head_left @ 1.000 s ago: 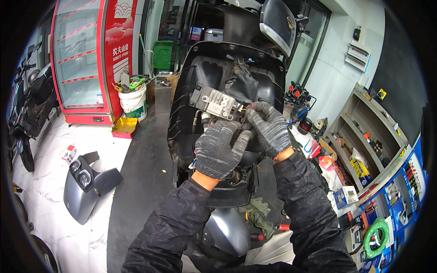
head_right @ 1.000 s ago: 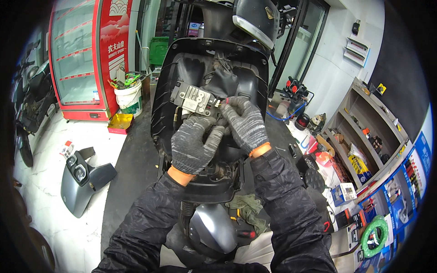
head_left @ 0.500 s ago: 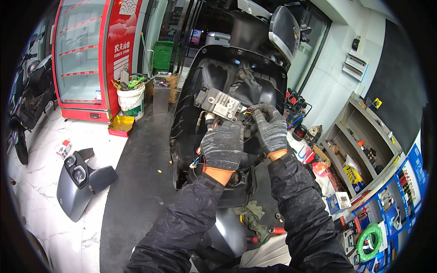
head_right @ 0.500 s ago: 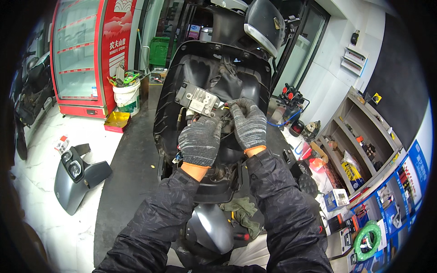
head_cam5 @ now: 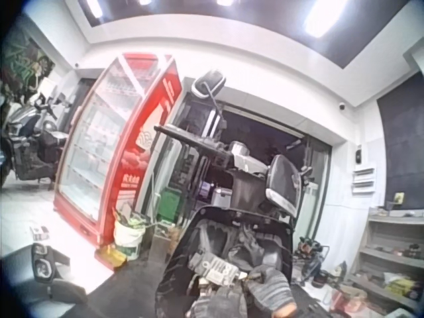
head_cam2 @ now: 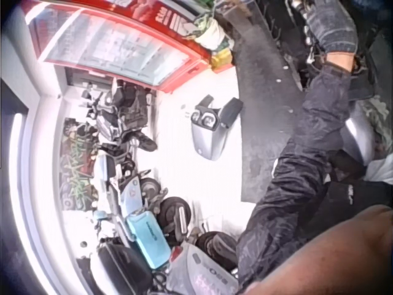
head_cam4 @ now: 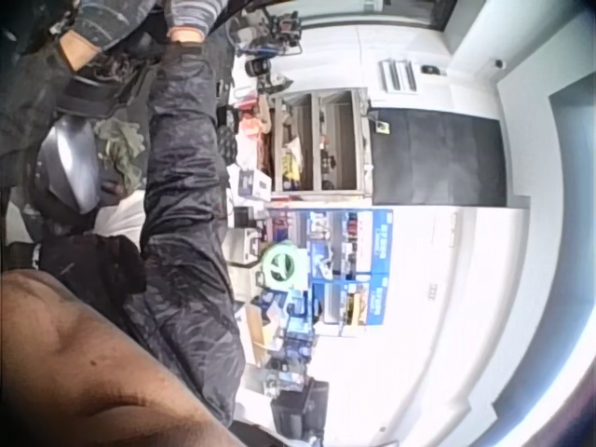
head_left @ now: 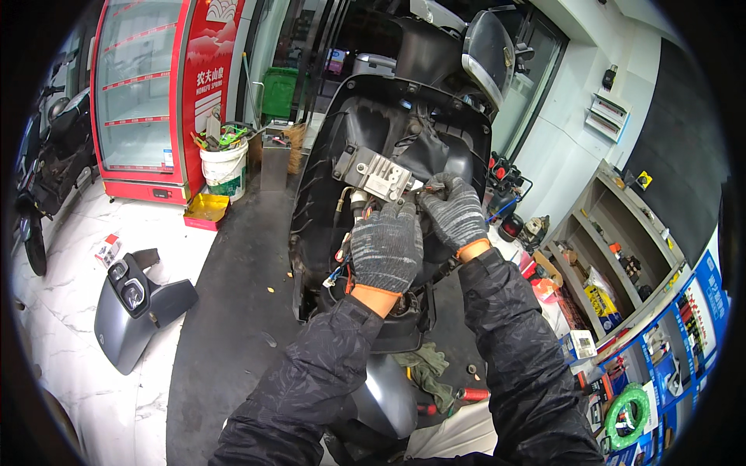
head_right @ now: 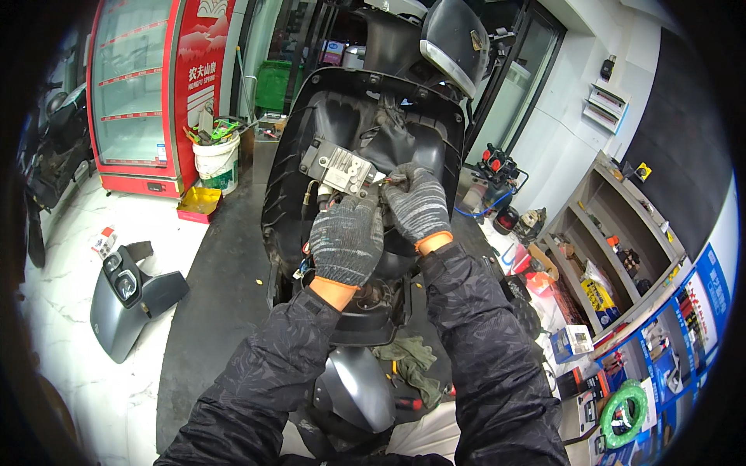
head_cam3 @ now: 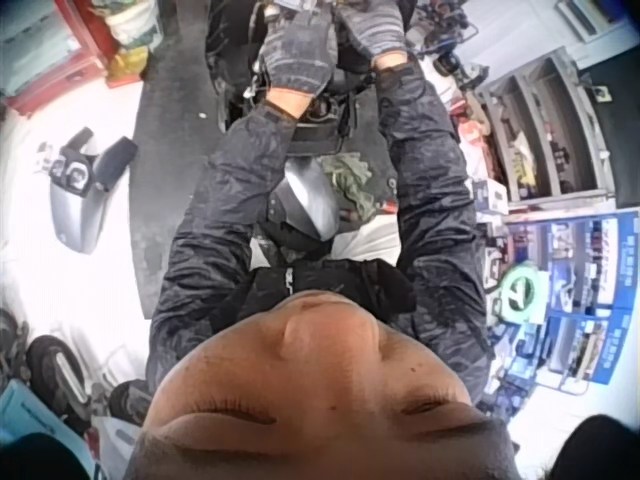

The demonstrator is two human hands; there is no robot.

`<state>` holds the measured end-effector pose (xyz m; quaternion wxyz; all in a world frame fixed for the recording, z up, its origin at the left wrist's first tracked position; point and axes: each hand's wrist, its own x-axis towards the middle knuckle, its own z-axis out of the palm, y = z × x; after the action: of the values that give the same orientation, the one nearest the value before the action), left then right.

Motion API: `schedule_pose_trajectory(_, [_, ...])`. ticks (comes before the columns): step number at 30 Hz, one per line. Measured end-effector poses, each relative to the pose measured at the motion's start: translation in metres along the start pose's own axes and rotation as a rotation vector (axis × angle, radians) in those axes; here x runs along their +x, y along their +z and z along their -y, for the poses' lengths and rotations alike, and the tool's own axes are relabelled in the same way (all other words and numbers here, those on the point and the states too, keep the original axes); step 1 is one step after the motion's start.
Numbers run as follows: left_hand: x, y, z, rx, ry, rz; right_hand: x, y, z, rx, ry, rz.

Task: The person removes a cloth from the scooter's front assembly, then uses a cordless impact driver to remove and reinstall screws on a metal bracket. They connect and disconnect a wiring harness while adjusting the bracket and surrounding components.

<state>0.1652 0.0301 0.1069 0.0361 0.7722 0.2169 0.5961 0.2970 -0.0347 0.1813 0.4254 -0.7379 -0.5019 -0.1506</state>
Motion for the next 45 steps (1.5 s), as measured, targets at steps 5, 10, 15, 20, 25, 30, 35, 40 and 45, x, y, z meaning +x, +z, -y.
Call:
schedule_pose_trajectory(5, [-0.01, -0.007, -0.008, 0.018, -0.022, 0.063, -0.006, -0.006, -0.002, 0.095, -0.033, -0.003])
schedule_pose_trajectory(10, [-0.017, -0.005, -0.017, 0.07, -0.037, 0.129, -0.004, -0.016, 0.002, 0.084, 0.044, 0.051])
schedule_pose_trajectory(15, [-0.008, -0.007, -0.009, 0.048, 0.025, 0.167, -0.016, -0.021, 0.0, 0.006, -0.069, -0.04])
schedule_pose_trajectory(20, [0.003, -0.023, 0.009, -0.271, 0.032, 0.2, -0.019, -0.019, -0.004, 0.23, 0.08, 0.018])
schedule_pose_trajectory(25, [0.006, -0.043, 0.015, -0.339, 0.025, 0.22, -0.022, -0.018, -0.004, 0.391, 0.089, -0.061])
schedule_pose_trajectory(30, [0.009, -0.05, 0.027, -0.354, 0.094, 0.313, -0.05, -0.009, -0.009, 0.293, 0.058, -0.141])
schedule_pose_trajectory(35, [0.009, -0.046, 0.031, -0.353, 0.105, 0.274, -0.063, -0.007, -0.013, 0.21, 0.013, -0.063])
schedule_pose_trajectory(40, [0.01, -0.043, 0.033, -0.298, 0.129, 0.271, -0.069, -0.012, -0.01, 0.226, 0.07, 0.026])
schedule_pose_trajectory(45, [0.007, -0.033, 0.029, -0.283, 0.076, 0.233, -0.066, 0.001, 0.005, 0.12, 0.154, 0.126])
